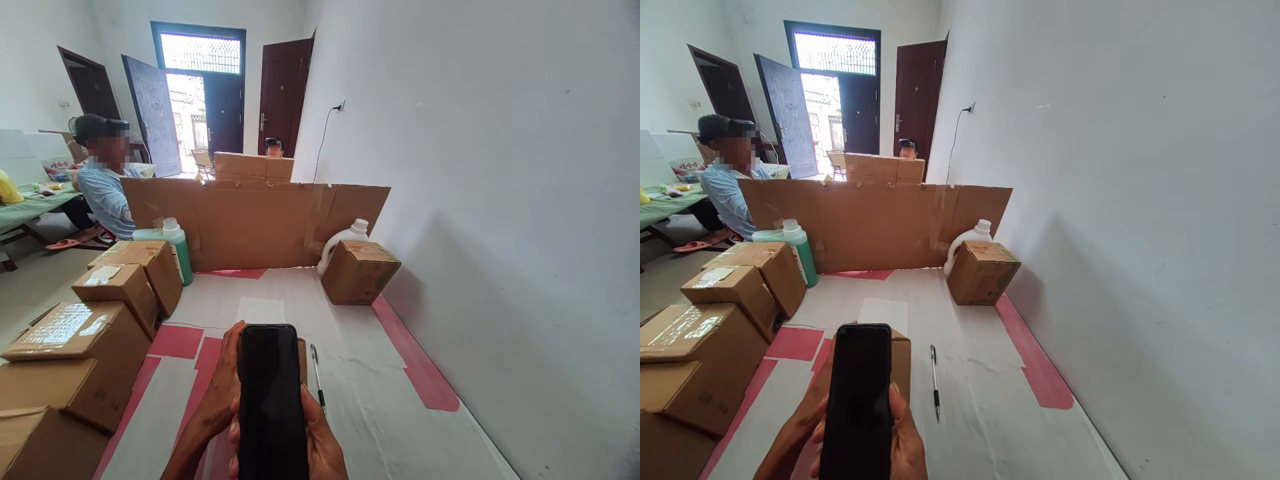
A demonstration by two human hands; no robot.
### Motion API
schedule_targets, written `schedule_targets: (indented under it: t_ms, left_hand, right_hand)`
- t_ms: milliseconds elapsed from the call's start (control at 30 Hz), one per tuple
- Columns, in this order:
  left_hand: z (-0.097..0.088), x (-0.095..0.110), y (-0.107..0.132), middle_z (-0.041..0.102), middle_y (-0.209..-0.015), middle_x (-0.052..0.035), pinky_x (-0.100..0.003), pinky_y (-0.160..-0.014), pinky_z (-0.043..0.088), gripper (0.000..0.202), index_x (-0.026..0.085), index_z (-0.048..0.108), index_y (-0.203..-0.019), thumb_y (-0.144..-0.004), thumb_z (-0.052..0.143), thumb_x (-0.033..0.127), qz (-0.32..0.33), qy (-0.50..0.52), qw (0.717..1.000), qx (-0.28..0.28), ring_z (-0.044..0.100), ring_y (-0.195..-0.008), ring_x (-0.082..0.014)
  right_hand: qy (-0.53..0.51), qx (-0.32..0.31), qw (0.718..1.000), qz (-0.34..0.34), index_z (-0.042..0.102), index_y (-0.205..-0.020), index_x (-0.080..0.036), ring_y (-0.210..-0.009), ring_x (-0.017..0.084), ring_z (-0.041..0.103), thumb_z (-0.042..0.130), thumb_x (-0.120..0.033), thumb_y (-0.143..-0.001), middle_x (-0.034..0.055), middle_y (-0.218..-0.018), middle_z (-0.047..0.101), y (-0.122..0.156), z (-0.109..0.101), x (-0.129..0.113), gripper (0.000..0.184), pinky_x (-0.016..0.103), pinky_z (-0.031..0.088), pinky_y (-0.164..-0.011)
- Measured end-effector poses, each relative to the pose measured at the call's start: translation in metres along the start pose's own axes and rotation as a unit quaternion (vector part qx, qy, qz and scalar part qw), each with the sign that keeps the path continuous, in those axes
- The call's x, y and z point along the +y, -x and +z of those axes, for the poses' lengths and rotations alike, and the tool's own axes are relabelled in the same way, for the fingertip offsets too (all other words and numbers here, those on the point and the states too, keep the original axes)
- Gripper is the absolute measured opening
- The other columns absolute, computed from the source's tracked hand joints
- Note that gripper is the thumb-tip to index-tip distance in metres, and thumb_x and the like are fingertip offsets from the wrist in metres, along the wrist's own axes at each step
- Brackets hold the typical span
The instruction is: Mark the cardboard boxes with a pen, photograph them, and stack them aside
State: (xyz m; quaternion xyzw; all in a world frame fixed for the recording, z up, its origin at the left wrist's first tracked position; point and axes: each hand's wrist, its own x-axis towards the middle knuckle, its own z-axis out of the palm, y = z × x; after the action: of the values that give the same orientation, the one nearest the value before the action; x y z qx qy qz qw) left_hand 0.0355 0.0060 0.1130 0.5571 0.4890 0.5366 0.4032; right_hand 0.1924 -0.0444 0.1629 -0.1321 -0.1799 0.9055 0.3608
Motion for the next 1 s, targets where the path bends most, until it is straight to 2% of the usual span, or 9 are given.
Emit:
schedule_targets:
  t_ms: [67,167,300,433,533,633,767,900,1000]
  left_hand:
    - [0.0,-0.004,0.0,0.044,-0.154,-0.0152,-0.06,-0.119,0.035,0.101,0.026,0.043,-0.151,-0.069,0.063,0.08,0.03,-0.01,0.999,-0.017,0.037,-0.146,-0.0436]
    - [0.001,-0.004,-0.001,0.042,-0.154,-0.0163,-0.059,-0.119,0.035,0.092,0.025,0.042,-0.15,-0.077,0.057,0.078,0.034,-0.041,0.998,-0.033,0.038,-0.144,-0.0423]
    - [0.002,0.004,-0.004,0.042,-0.152,-0.0148,-0.056,-0.117,0.036,0.084,0.027,0.041,-0.147,-0.077,0.068,0.066,0.017,-0.05,0.998,-0.037,0.042,-0.141,-0.0397]
    - [0.0,0.013,-0.007,0.047,-0.148,-0.0134,-0.053,-0.114,0.039,0.078,0.028,0.038,-0.145,-0.079,0.073,0.052,-0.065,-0.038,0.996,-0.043,0.049,-0.136,-0.0358]
    - [-0.002,0.015,-0.011,0.049,-0.144,-0.013,-0.052,-0.111,0.042,0.08,0.029,0.036,-0.146,-0.08,0.072,0.055,-0.101,-0.028,0.993,-0.054,0.051,-0.134,-0.0358]
    - [-0.001,0.015,-0.014,0.05,-0.144,-0.0123,-0.052,-0.111,0.041,0.079,0.03,0.037,-0.145,-0.08,0.072,0.059,-0.105,-0.043,0.992,-0.056,0.051,-0.134,-0.0364]
    - [0.001,0.02,-0.016,0.053,-0.141,-0.0126,-0.052,-0.109,0.042,0.08,0.029,0.04,-0.144,-0.078,0.072,0.061,-0.114,-0.042,0.991,-0.053,0.053,-0.132,-0.0368]
    - [0.001,0.026,-0.013,0.056,-0.137,-0.0128,-0.051,-0.107,0.045,0.082,0.029,0.043,-0.143,-0.075,0.075,0.062,-0.131,-0.049,0.99,-0.037,0.054,-0.13,-0.0372]
    - [0.0,0.026,-0.013,0.056,-0.139,-0.0122,-0.051,-0.106,0.045,0.082,0.031,0.042,-0.144,-0.076,0.073,0.063,-0.132,-0.062,0.989,-0.038,0.054,-0.129,-0.037]
  right_hand:
    - [-0.003,0.014,1.0,-0.016,0.073,-0.116,-0.013,-0.082,0.031,0.074,0.053,-0.076,-0.087,0.0162,-0.093,0.077,-0.002,-0.003,0.0,0.072,0.047,0.057,-0.076]
    - [-0.022,0.036,0.997,-0.062,0.071,-0.121,-0.017,-0.083,0.03,0.074,0.057,-0.072,-0.087,0.0144,-0.095,0.077,-0.007,-0.008,0.005,0.067,0.048,0.058,-0.076]
    - [-0.032,0.05,0.993,-0.098,0.071,-0.121,-0.018,-0.083,0.031,0.074,0.059,-0.072,-0.086,0.0141,-0.095,0.077,-0.005,-0.012,0.006,0.066,0.048,0.058,-0.074]
    - [0.005,0.1,0.986,-0.131,0.072,-0.12,-0.013,-0.081,0.029,0.074,0.056,-0.071,-0.09,0.0171,-0.103,0.077,0.016,-0.02,-0.015,0.067,0.045,0.058,-0.074]
    - [0.013,0.165,0.965,-0.203,0.072,-0.119,-0.013,-0.088,0.029,0.074,0.057,-0.064,-0.092,0.0175,-0.112,0.076,0.036,-0.037,-0.036,0.06,0.044,0.058,-0.077]
    - [0.006,0.216,0.946,-0.243,0.072,-0.118,-0.014,-0.093,0.029,0.073,0.056,-0.054,-0.096,0.0161,-0.112,0.076,0.05,-0.058,-0.048,0.049,0.046,0.057,-0.082]
    - [-0.045,0.216,0.945,-0.241,0.072,-0.118,-0.015,-0.096,0.029,0.072,0.058,-0.05,-0.093,0.015,-0.113,0.076,0.055,-0.078,-0.047,0.045,0.047,0.056,-0.085]
    - [-0.067,0.19,0.954,-0.224,0.073,-0.116,-0.016,-0.094,0.029,0.073,0.062,-0.049,-0.091,0.0148,-0.111,0.077,0.05,-0.086,-0.041,0.043,0.045,0.056,-0.084]
    - [-0.055,0.202,0.952,-0.224,0.072,-0.118,-0.015,-0.092,0.028,0.074,0.064,-0.05,-0.091,0.0152,-0.111,0.077,0.048,-0.091,-0.039,0.045,0.045,0.056,-0.084]
